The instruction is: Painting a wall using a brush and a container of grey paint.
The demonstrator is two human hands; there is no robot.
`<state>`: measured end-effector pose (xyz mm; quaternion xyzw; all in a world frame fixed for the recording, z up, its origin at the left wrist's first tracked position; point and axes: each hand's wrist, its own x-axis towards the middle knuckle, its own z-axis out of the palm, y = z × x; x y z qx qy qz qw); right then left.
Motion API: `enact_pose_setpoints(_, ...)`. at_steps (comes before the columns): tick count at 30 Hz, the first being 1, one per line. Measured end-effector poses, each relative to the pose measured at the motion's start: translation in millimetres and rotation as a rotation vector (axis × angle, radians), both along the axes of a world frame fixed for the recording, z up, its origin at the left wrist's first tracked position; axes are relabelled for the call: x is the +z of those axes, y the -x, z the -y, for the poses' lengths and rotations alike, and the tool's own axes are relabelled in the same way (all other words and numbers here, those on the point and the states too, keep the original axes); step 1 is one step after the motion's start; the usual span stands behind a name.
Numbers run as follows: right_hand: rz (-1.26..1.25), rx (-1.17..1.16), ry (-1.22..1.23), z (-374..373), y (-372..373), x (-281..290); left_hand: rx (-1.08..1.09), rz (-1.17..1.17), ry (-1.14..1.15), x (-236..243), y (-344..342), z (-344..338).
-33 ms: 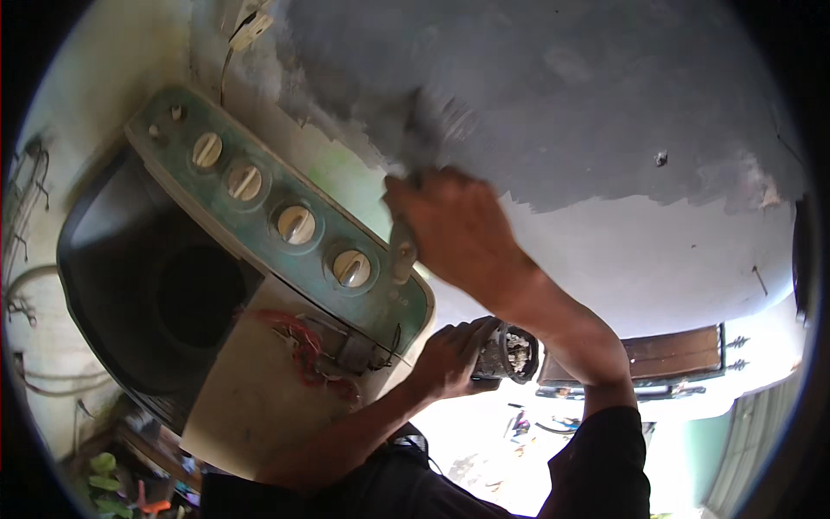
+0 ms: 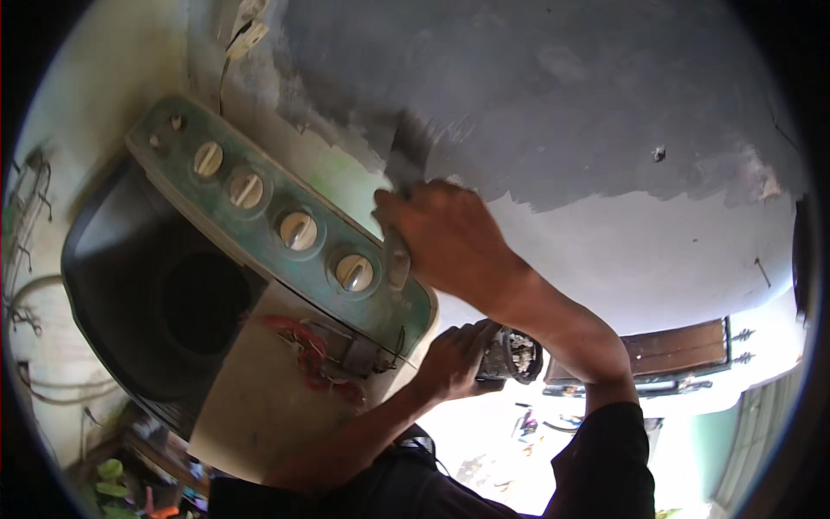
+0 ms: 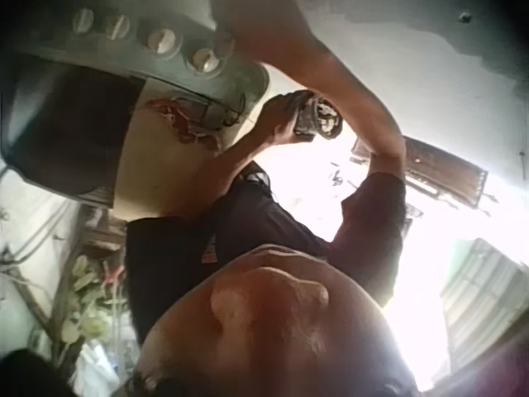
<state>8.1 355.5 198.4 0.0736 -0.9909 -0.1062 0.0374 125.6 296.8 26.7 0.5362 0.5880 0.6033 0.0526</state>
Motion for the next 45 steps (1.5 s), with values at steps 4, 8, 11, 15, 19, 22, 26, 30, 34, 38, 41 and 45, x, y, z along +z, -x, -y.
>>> enact_pose_setpoints(4, -0.123, 0.032, 0.171, 1.4, 8.2, 35.9, 0.045, 0.004, -0.081, 3.0, 4.3, -0.9)
enact_pose_setpoints(8, -0.654, 0.224, -0.013, -18.3, 5.5, 117.6, 0.038, 0.035, -0.107, 5.2, 3.0, -6.1)
enact_pose_setpoints(11, -0.785, 0.206, 0.023, 0.9, 4.5, 133.5, 0.048, 0.034, -0.112, 4.0, 5.2, -4.4)
enact_pose_setpoints(15, -0.633, -0.024, -0.226, 11.5, 14.9, 92.1, 0.051, 0.033, -0.082, 4.1, 7.4, -1.4)
enact_pose_setpoints(19, -0.322, -0.136, -0.327, 23.3, 54.2, 10.6, 0.048, 0.029, -0.072, 5.2, 6.7, 0.7)
enact_pose_setpoints(22, 0.055, -0.072, -0.016, 31.3, 64.9, -9.1, 0.042, -0.002, -0.078, 5.1, 1.3, -2.5)
enact_pose_setpoints(26, 0.078, -0.027, 0.125, 36.4, 63.4, 11.6, 0.055, -0.004, -0.068, 3.3, -1.0, -1.2)
enact_pose_setpoints(30, -0.246, -0.078, 0.071, 11.5, 26.5, 104.9, 0.008, 0.051, -0.038, -4.0, -0.8, -5.3)
enact_pose_setpoints(34, -0.783, 0.195, -0.433, -17.3, -49.8, 188.1, -0.017, 0.045, -0.05, 5.4, -0.4, -7.2)
enact_pose_setpoints(38, -0.63, -0.111, -0.214, 16.6, -53.9, 171.7, -0.003, 0.062, 0.006, 2.0, 4.1, 1.1)
enact_pose_setpoints(41, -0.53, -0.112, -0.419, -11.0, -37.1, 106.4, -0.007, 0.04, -0.038, 2.5, -1.3, -1.7)
enact_pose_setpoints(45, -0.122, -0.056, -0.152, -5.4, -38.4, -4.1, 0.032, -0.039, 0.07, -8.2, -14.9, -2.4)
